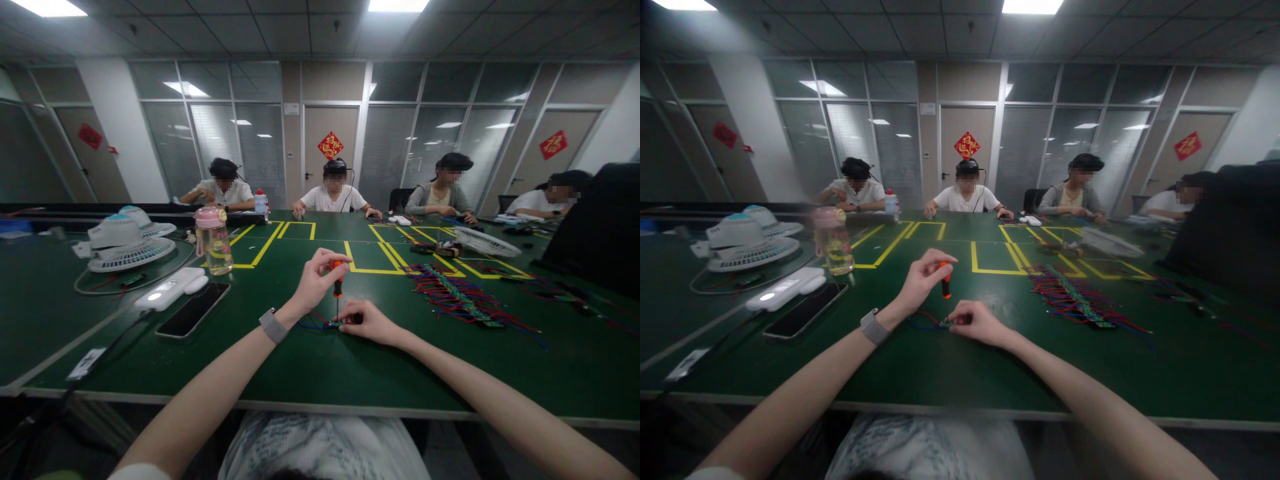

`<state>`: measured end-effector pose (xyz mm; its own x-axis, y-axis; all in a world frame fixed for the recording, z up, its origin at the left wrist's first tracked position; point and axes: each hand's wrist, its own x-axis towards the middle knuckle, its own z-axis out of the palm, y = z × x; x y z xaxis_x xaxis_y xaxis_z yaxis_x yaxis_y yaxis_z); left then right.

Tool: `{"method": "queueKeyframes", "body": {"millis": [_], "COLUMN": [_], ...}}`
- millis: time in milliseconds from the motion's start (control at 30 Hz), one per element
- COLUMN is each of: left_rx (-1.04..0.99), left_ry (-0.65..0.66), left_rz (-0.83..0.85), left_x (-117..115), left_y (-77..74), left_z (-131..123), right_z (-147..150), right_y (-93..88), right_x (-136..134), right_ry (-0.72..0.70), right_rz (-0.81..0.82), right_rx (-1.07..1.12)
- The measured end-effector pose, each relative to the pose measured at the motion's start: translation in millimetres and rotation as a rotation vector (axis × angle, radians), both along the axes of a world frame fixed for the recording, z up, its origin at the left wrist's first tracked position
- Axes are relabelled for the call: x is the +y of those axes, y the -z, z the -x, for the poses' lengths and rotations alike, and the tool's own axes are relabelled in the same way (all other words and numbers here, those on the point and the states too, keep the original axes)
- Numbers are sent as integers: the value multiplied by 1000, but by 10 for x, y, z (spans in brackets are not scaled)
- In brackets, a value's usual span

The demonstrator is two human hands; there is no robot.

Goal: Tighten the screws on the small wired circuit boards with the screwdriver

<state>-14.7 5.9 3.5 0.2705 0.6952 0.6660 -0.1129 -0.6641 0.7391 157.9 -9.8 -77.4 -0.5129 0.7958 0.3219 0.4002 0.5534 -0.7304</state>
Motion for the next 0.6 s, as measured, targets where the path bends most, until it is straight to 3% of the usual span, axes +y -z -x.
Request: {"method": "queueKeyframes", "body": {"millis": [200, 367, 433, 600], "left_rx": [-85, -33, -27, -117], "left_ry": [263, 49, 20, 271], "left_rz": [195, 66, 32, 207], "left_x": [15, 2, 9, 30], "left_y": [13, 8, 8, 28], "left_z": [-18, -8, -7, -23], "right_z": [-7, -12, -14, -11], "right_y": [11, 25, 32, 31], "right_x": [2, 13, 18, 15], "right_ry": [-3, -5, -6, 0], "right_rz": [-20, -27, -32, -26], "right_rx": [0, -7, -5, 0]}}
